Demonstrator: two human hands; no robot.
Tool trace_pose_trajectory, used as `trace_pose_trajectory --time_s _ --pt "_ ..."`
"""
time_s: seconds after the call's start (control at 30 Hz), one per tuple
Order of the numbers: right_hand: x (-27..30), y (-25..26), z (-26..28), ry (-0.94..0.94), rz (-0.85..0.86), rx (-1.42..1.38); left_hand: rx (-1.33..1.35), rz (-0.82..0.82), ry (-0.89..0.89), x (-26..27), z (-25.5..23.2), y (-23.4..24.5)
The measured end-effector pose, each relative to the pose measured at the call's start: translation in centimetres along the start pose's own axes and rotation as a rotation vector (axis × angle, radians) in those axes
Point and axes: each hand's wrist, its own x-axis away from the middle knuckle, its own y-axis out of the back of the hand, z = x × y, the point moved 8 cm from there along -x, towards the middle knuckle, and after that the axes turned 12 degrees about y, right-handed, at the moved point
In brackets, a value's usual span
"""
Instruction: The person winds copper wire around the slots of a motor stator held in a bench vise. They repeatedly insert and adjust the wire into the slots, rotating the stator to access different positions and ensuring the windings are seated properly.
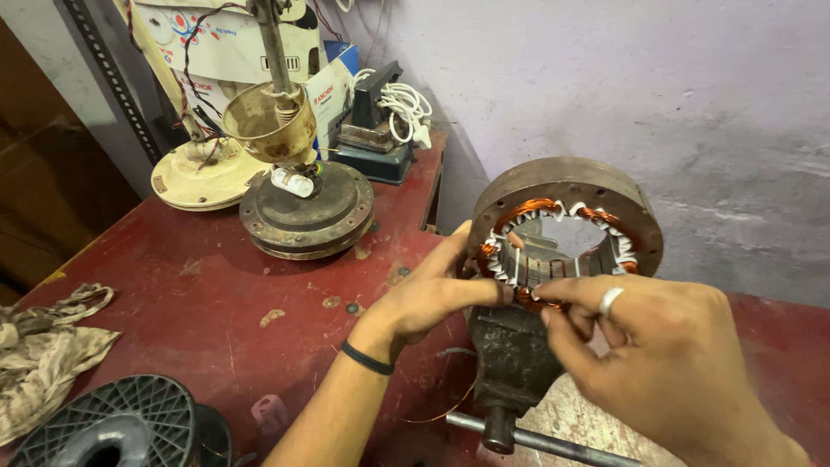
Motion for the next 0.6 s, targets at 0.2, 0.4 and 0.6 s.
trace_pose_trajectory --time_s 0.2,0.4,0.6 --pt "-0.8 -2.7 0.2 -0.062 0.186 0.037 0.049 0.046 0.021 0.0 0.1 0.2" --pt "-0.1 -4.4 -0.8 -0.159 0.283 0.034 -0.059 0.007 0.003 -0.3 -0.1 0.2" --pt "-0.8 -4.4 0.0 -0.194 0.305 -0.048 -0.059 0.005 -0.011 -0.6 0.0 0.3"
